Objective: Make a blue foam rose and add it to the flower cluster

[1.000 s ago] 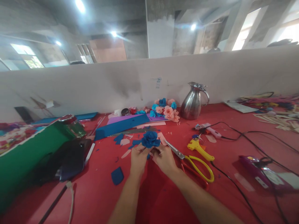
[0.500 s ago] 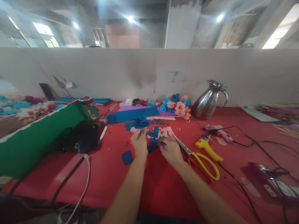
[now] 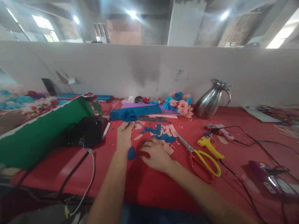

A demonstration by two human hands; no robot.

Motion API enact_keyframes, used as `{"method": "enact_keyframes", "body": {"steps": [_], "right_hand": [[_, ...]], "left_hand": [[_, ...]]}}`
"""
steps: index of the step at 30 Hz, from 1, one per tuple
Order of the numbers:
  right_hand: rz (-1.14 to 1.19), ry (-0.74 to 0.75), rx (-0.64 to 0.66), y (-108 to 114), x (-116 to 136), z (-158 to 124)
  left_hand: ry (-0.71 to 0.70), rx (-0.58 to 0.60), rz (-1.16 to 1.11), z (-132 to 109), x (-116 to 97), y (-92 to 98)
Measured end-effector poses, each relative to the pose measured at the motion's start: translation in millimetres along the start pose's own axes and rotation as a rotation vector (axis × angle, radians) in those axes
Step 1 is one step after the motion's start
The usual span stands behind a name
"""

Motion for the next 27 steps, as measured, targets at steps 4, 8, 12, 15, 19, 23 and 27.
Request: {"method": "enact_keyframes", "body": {"steps": [4, 8, 12, 15, 19, 23, 27], "right_hand": [[-0.141, 0.059, 0.063, -20, 25, 9], [-0.288, 0.148, 0.038, -26, 29, 6], [-0.326, 0.210, 0.012, -19, 11, -7], [-0.260, 0.208, -0.019, -12, -5, -14], [-0.081, 0.093, -0.101, -4, -19, -16], [0.090, -0.022, -0.163, 3, -27, -15], [0.511, -0.251, -0.259, 10, -42, -10]], "left_hand": [[-0.056, -0.059, 0.031, 6, 2, 27.8], [-0.035, -0.086, 0.001, 6, 9, 36.7], [0.003, 0.001, 0.035, -1, 12, 23.6], [0.078, 0.055, 0.011, -11, 12, 9.9], [0.216, 0.113, -0.041, -21, 12, -1.5], [0.214, 0.091, -0.015, -21, 13, -2.0], [0.261, 0.080, 0.021, -19, 16, -2.3]]}}
Point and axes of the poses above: each hand's wrist, its own z-axis towards the middle knuckle, its own y-axis out of the back of the hand, x = y × z, the point moved 3 cm from there along z, towards the middle knuckle, and after that the axes turned 8 degrees about -y, right-handed, at the moved point
